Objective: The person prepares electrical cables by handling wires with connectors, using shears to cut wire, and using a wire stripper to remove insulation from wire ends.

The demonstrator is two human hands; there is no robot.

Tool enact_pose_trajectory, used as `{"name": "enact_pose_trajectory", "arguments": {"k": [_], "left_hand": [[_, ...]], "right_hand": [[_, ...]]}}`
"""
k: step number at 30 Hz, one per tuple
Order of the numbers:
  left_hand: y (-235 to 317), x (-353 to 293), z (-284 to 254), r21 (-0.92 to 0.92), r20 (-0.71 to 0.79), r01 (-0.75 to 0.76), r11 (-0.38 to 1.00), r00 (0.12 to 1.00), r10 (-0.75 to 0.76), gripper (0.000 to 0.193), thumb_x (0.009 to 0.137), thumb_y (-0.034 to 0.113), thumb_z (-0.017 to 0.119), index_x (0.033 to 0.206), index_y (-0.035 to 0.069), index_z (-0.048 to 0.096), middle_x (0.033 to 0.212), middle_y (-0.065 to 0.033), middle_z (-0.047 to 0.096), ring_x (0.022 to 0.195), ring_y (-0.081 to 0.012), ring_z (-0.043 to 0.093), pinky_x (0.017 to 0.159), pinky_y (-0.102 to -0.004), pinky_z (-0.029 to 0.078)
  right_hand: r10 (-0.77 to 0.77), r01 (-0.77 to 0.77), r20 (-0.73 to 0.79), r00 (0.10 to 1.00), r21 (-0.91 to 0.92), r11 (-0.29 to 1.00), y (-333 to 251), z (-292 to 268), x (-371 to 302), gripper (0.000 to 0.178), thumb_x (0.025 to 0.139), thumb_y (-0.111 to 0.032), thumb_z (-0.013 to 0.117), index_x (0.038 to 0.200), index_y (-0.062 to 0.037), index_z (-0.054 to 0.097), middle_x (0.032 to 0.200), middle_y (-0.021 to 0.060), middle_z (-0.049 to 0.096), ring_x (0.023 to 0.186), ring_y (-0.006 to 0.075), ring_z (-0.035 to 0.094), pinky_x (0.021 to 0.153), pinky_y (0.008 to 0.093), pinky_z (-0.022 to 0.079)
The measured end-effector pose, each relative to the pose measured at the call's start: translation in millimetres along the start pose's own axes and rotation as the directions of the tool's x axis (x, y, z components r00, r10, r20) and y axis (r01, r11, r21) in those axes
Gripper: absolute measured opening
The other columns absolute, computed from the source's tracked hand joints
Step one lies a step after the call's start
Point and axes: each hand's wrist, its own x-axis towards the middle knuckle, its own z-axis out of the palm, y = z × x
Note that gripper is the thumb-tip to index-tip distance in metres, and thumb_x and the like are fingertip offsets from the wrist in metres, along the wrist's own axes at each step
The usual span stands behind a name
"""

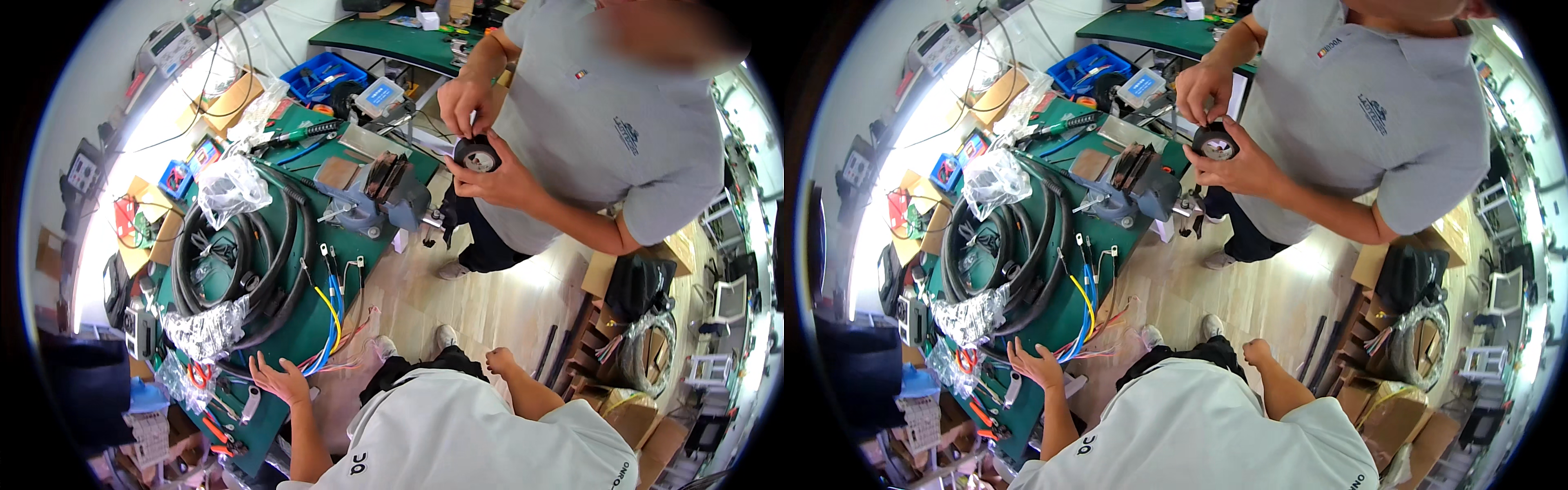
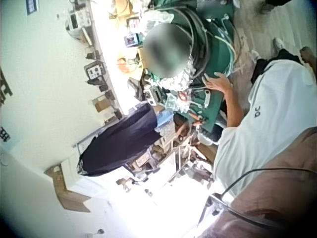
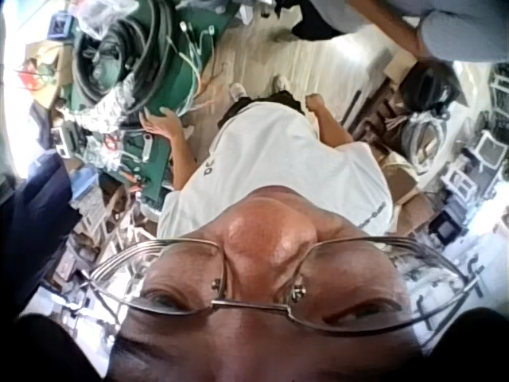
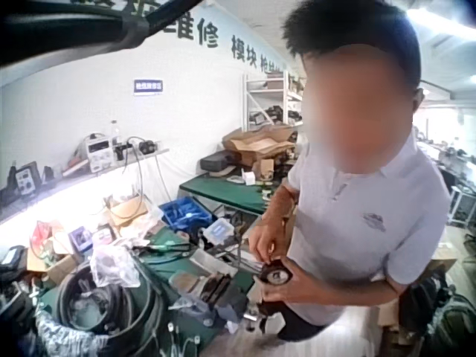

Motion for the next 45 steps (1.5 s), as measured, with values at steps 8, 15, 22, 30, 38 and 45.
{"name": "enact_pose_trajectory", "arguments": {"k": [8,15,22,30,38,45], "left_hand": [[40,-71,-17,0.085,-0.087,0.132,0.988,0.988,-0.125,0.046,0.076,0.010,0.061,0.121,-0.001,0.055,0.134,-0.0195,0.042,0.124,-0.0385,0.038,0.106,-0.0493,0.026],[69,-124,-29,0.117,-0.094,0.174,0.978,0.982,-0.164,0.044,0.076,0.008,0.058,0.119,-0.002,0.055,0.132,-0.0217,0.044,0.125,-0.0388,0.038,0.107,-0.0492,0.026],[85,-137,-28,0.083,-0.109,0.193,0.978,0.977,-0.183,0.041,0.077,0.006,0.056,0.117,-0.003,0.055,0.130,-0.0219,0.046,0.125,-0.0381,0.039,0.107,-0.0494,0.025],[100,-135,-18,0.032,-0.114,0.202,0.979,0.974,-0.198,0.038,0.077,0.005,0.058,0.115,-0.002,0.057,0.129,-0.0210,0.047,0.124,-0.0375,0.040,0.106,-0.0487,0.026],[99,-137,-12,0.027,-0.100,0.202,0.979,0.975,-0.198,0.036,0.079,0.006,0.058,0.114,-0.001,0.059,0.128,-0.0199,0.049,0.123,-0.0365,0.042,0.105,-0.0477,0.028],[105,-133,-17,-0.004,-0.046,0.224,0.975,0.974,-0.224,0.034,0.080,0.006,0.059,0.113,-0.001,0.060,0.126,-0.0189,0.051,0.121,-0.0361,0.043,0.103,-0.0467,0.031]], "right_hand": [[-0.167,0.193,0.119,0.979,-0.269,0.944,-18,-72,76,0.024,0.085,-0.015,0.054,0.084,0.0061,0.064,0.074,0.0151,0.066,0.055,0.0246,0.063,0.045,0.0349,0.049],[-0.267,0.289,0.112,0.957,-0.302,0.908,-36,-114,120,0.021,0.085,-0.015,0.054,0.082,0.0035,0.064,0.072,0.0128,0.064,0.054,0.0210,0.061,0.044,0.0335,0.048],[-0.186,0.240,0.184,0.965,-0.332,0.912,-30,-125,126,0.020,0.085,-0.016,0.055,0.084,0.0021,0.063,0.073,0.0110,0.065,0.055,0.0199,0.061,0.046,0.0324,0.048],[-0.146,0.199,0.178,0.973,-0.331,0.922,-45,-130,89,0.020,0.085,-0.015,0.054,0.084,0.0024,0.063,0.074,0.0117,0.066,0.055,0.0203,0.062,0.046,0.0326,0.049],[-0.194,0.242,0.169,0.966,-0.342,0.908,-50,-137,102,0.022,0.086,-0.016,0.053,0.084,0.0033,0.063,0.074,0.0119,0.066,0.055,0.0207,0.062,0.046,0.0329,0.049],[-0.151,0.195,0.162,0.975,-0.304,0.932,-59,-133,74,0.022,0.087,-0.016,0.054,0.088,0.0034,0.063,0.076,0.0121,0.065,0.059,0.0206,0.062,0.048,0.0323,0.049]]}}
